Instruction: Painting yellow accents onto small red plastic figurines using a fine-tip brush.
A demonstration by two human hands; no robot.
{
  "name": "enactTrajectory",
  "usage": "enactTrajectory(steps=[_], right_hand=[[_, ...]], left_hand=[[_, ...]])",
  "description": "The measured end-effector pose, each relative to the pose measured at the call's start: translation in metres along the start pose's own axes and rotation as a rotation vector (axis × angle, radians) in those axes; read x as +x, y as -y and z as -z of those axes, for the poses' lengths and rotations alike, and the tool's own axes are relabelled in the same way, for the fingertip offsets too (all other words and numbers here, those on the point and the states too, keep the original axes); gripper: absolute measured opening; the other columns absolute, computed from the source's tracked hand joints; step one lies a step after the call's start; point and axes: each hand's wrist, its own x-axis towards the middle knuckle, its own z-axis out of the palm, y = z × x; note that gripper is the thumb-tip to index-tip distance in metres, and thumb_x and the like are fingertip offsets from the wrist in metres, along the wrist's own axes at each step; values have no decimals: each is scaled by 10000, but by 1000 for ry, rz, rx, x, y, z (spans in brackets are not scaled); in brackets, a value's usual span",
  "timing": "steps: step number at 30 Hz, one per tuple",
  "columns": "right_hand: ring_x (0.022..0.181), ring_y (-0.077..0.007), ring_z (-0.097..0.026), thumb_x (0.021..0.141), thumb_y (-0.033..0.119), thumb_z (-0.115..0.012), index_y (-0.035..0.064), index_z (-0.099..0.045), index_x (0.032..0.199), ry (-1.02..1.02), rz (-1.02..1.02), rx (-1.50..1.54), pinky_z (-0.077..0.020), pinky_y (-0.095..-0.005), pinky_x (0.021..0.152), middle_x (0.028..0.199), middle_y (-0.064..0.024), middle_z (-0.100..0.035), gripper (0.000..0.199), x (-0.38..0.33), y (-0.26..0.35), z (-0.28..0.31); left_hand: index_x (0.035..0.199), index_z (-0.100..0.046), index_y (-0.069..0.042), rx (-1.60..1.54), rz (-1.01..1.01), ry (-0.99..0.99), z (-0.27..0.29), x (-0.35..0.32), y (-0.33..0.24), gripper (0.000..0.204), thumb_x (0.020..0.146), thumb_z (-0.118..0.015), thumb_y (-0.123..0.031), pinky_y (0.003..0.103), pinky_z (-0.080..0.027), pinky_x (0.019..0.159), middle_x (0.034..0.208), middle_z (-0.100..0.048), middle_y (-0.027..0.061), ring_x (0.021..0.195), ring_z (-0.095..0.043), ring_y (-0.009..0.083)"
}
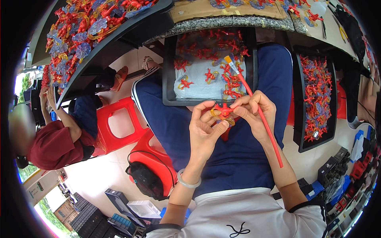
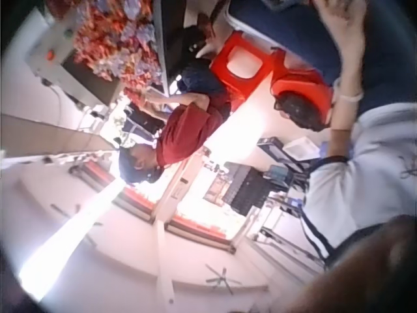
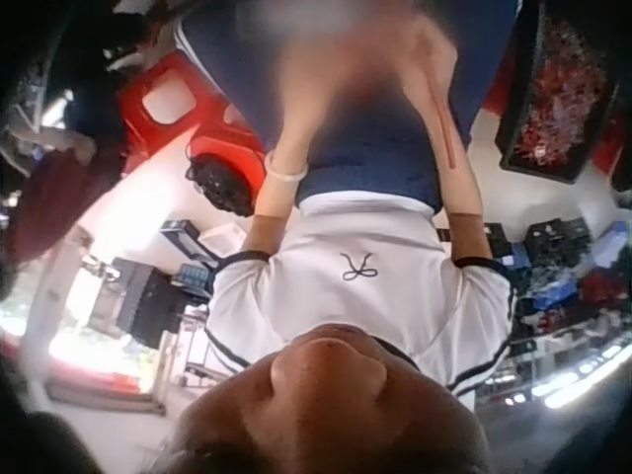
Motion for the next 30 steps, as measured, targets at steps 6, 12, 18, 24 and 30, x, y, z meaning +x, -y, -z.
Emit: enactTrajectory(steps=[6,12,18,24,30], right_hand=[[844,-156,-671,811,-95,-670,85,-351,716,-101,5,38,-559,-263,740,847,-169,-672,378,-2,-7,1],[858,-158,-659,846,-83,-635,51,-416,786,-29,-41,67,-537,-265,777,867,-159,-667,264,0,-3,-2],[775,-158,-610,988,267,-502,-72,-530,1183,67,167,-98,-485,-282,730,837,-119,-653,392,-2,35,23],[660,-193,-602,896,405,-611,-22,-706,861,161,330,-298,-462,-290,601,754,-112,-646,439,-15,59,10],[629,-224,-604,858,338,-670,-9,-691,825,182,414,-493,-469,-306,591,724,-92,-651,349,-16,58,13]], left_hand=[[1206,-417,7,30,-7,3,-4,0,-2,512,778,-676,119,325,-525,903,1074,-612,138,1021,-604,179],[1179,-411,2,65,6,-71,-5,0,-5,507,760,-654,152,323,-533,884,1065,-615,130,995,-607,168],[1167,-408,-9,205,-191,-150,-1,-2,-2,512,736,-615,174,276,-531,826,975,-621,85,927,-612,134],[1152,-442,-13,362,-306,-229,0,-3,-1,486,733,-625,150,234,-524,770,936,-613,62,879,-616,105],[1150,-468,-13,430,-320,-264,4,-3,-3,485,720,-650,121,217,-509,726,911,-626,47,873,-614,86]])
